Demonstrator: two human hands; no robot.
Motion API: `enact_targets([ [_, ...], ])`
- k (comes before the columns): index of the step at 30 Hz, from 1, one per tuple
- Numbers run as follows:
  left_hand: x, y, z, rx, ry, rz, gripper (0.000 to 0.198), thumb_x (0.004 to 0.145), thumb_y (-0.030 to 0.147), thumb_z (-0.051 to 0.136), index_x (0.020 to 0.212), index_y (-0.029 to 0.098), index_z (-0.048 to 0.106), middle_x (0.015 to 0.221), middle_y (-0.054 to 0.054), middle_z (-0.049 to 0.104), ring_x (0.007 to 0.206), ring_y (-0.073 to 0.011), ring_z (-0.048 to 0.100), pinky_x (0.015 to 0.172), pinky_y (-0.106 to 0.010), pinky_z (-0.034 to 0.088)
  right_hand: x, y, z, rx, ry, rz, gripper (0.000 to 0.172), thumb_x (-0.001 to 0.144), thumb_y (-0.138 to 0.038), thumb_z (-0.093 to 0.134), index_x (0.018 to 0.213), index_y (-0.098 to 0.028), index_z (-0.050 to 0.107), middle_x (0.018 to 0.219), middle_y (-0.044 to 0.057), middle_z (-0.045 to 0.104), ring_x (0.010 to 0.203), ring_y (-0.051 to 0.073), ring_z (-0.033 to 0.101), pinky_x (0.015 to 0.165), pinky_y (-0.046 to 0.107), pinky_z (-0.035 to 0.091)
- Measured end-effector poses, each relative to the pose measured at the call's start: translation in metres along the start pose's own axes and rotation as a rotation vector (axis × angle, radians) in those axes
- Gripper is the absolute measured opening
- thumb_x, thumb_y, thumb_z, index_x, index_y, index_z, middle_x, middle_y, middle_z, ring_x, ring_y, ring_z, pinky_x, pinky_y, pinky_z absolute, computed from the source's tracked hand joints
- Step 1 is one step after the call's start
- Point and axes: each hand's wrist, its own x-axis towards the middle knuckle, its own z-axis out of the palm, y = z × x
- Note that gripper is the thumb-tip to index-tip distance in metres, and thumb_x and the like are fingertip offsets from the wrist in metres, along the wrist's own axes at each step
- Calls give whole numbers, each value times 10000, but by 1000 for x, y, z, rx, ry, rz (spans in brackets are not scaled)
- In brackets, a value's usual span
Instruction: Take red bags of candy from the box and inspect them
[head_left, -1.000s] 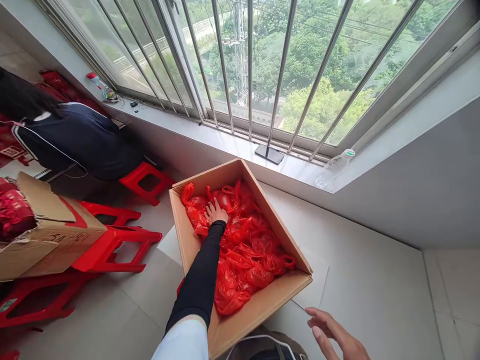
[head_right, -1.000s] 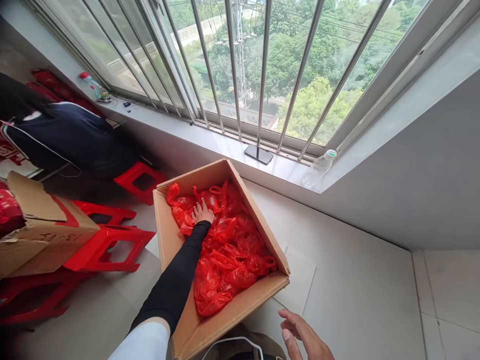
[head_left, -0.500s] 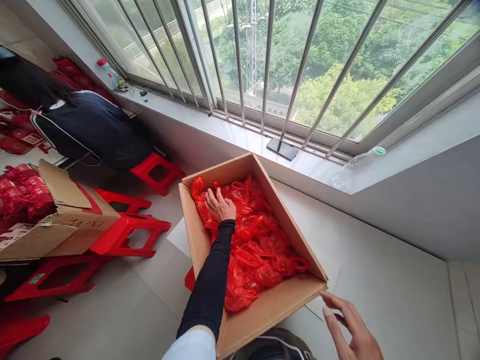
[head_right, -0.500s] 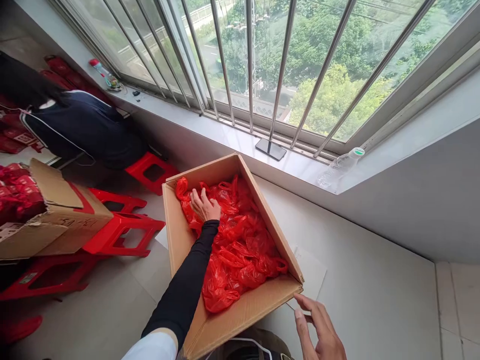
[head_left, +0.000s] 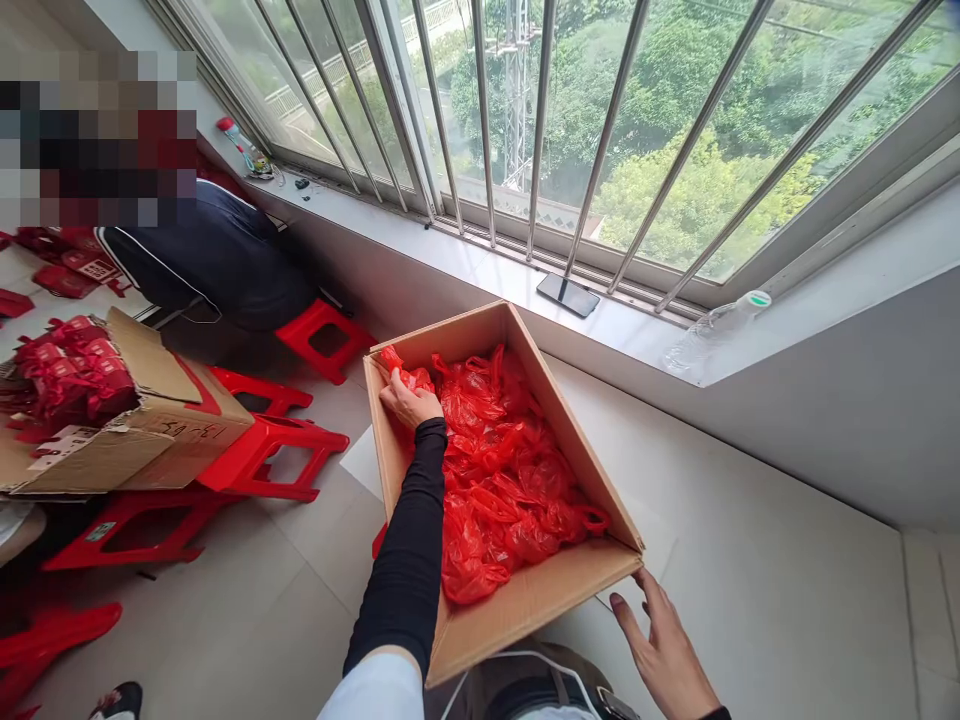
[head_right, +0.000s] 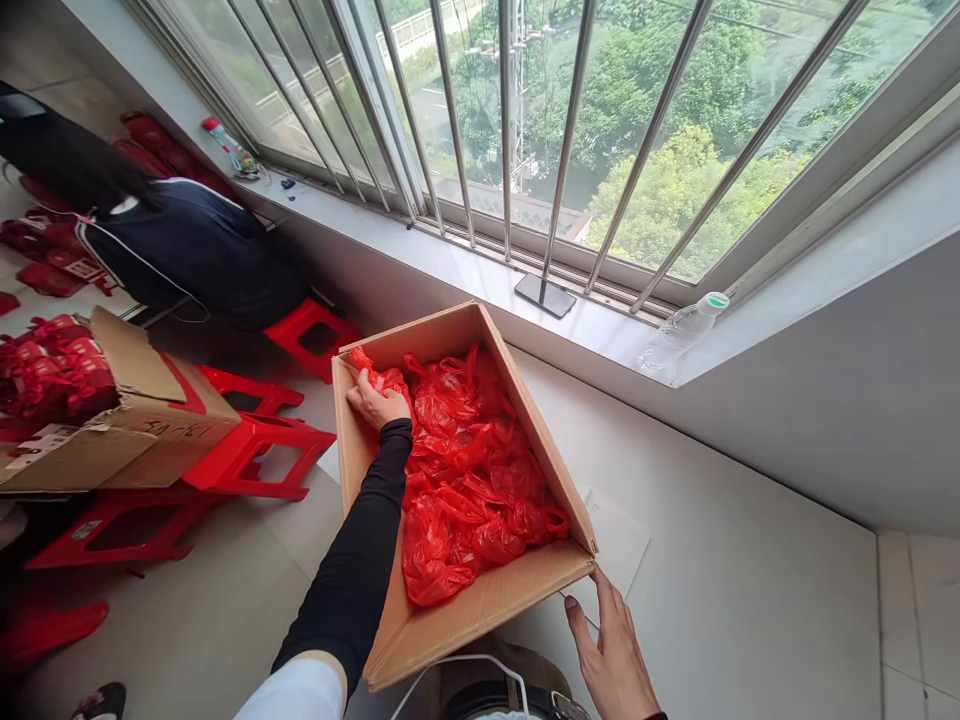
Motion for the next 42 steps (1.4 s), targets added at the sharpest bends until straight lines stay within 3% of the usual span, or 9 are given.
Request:
enact_targets([
  [6, -26, 21, 5, 67, -200, 263, 659, 840, 128, 525, 1477, 187, 365, 1439, -195, 427, 1374, -339, 384, 1107, -512, 352, 1, -19, -10, 39, 56, -15, 700, 900, -595, 447, 1511, -295, 285, 1497, 103, 467, 1400, 306, 412, 1145, 567, 369],
  [11, -42, 27, 40, 202, -472, -110, 655, 836, 335, 628, 1386, 37, 433, 1311, -300, 519, 1241, -413, 519, 974, -523, 457, 6, -28, -13, -3, -37, -90, 770, 918, -553, 452, 1563, -292, 121, 1616, 89, 304, 1470, 266, 318, 1206, 532, 289],
  [14, -31, 26, 45, 225, -542, -106, 450, 793, 192, 646, 1221, 77, 569, 1216, -260, 597, 1176, -372, 585, 960, -473, 476, 7, -29, -10, 4, -46, -74, 795, 925, -548, 439, 1572, -273, 68, 1611, 104, 314, 1468, 257, 327, 1211, 525, 281],
  [18, -9, 21, 29, 125, -294, -34, 339, 840, 87, 497, 1162, 137, 589, 1181, -180, 610, 1151, -284, 601, 1005, -411, 459, 4, -33, -6, 38, -44, -60, 784, 937, -528, 429, 1574, -302, 33, 1619, 88, 306, 1473, 245, 321, 1216, 515, 270],
  [23, -18, 29, 12, 56, -47, 37, 618, 744, 104, 596, 1348, 122, 465, 1330, -217, 488, 1281, -361, 475, 1060, -518, 402, 2, -36, -4, 49, -50, -37, 826, 935, -528, 443, 1572, -305, -32, 1638, 87, 265, 1481, 243, 305, 1217, 507, 269],
  [27, -57, 54, 34, -141, -363, 352, 494, 852, 128, 485, 1344, 173, 491, 1287, -166, 539, 1241, -279, 518, 1081, -437, 404, 1, -38, -5, 33, -55, -54, 824, 946, -521, 427, 1570, -293, -60, 1649, 94, 231, 1494, 238, 279, 1225, 507, 252],
  [31, -84, 64, 68, 75, -580, 93, 507, 879, 188, 478, 1371, 68, 455, 1254, -252, 542, 1206, -345, 538, 999, -490, 453, 4, -33, -6, 18, -55, -54, 820, 936, -529, 437, 1576, -285, -14, 1627, 99, 289, 1479, 255, 314, 1213, 525, 279],
  [35, -77, 51, 82, 247, -676, 112, 572, 771, 157, 616, 1327, 88, 498, 1296, -267, 518, 1245, -404, 507, 967, -510, 464, 7, -26, -7, 12, -70, -11, 817, 931, -543, 430, 1578, -281, 7, 1621, 93, 308, 1466, 262, 345, 1205, 526, 300],
  [42, -50, 43, 69, 101, -320, -15, 508, 829, 85, 464, 1335, 112, 493, 1256, -206, 552, 1211, -328, 533, 1035, -490, 418, 10, -33, -9, 9, -110, 14, 818, 929, -546, 419, 1574, -301, -21, 1634, 59, 285, 1465, 245, 350, 1211, 491, 298],
])
